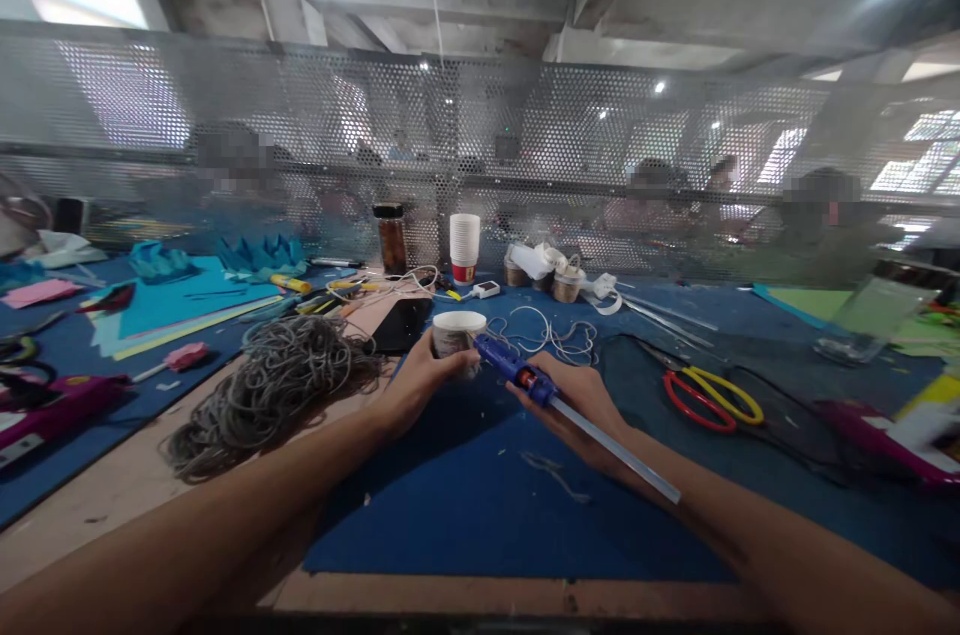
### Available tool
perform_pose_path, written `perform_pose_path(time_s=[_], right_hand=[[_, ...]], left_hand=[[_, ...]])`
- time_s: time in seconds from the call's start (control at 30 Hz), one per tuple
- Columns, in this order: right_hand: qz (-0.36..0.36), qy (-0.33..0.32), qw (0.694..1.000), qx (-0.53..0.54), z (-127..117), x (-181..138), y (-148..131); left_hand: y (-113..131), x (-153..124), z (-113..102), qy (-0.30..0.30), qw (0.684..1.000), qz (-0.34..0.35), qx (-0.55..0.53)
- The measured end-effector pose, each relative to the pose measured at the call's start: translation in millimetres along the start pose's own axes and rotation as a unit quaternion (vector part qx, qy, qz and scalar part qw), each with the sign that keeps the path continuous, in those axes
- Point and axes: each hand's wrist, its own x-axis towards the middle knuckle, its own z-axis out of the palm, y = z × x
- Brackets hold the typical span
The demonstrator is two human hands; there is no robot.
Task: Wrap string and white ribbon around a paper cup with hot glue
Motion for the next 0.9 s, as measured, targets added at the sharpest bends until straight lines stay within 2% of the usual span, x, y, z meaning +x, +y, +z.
perform_pose_path(time_s=[0.9], right_hand=[[0.018,-0.019,1.0,-0.002,-0.6,-0.8,2.1]], left_hand=[[2.1,-1.4,1.4,-0.023,1.0,0.0,-0.013]])
